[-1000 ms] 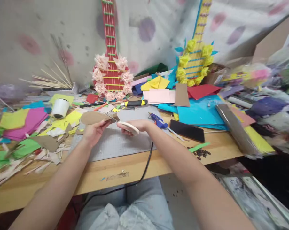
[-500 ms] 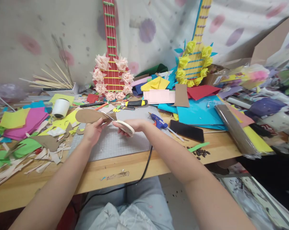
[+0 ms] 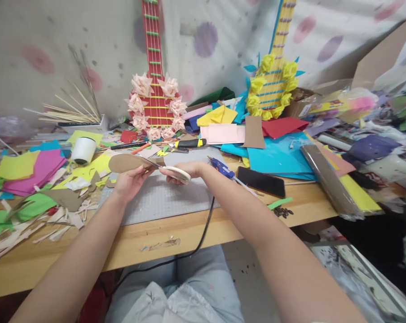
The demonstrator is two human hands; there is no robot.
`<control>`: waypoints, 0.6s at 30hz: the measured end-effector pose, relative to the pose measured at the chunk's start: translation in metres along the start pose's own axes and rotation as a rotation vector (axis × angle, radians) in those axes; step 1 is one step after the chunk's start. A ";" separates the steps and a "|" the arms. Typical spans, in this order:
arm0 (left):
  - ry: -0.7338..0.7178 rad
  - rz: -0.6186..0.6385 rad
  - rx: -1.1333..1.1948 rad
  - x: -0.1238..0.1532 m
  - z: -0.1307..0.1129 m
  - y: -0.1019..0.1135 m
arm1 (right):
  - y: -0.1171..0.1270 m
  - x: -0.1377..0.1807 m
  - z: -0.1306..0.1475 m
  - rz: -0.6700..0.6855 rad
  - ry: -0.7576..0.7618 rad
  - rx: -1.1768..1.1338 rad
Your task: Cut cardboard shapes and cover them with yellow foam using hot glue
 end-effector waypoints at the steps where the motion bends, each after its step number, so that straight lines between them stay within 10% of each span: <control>1: 0.004 -0.002 0.002 0.001 0.000 -0.001 | 0.000 0.001 0.000 0.003 0.006 0.005; 18: 0.117 0.014 -0.028 0.003 0.009 -0.002 | -0.003 0.008 -0.001 0.019 -0.044 0.163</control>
Point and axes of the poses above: each hand's wrist, its own x-axis away from the middle knuckle, its own y-axis out of the back of the hand, z = x × y, the point moved 10 cm from there along -x, towards the middle knuckle, and after that the axes turned 5 degrees about y, right-handed, at the moved point
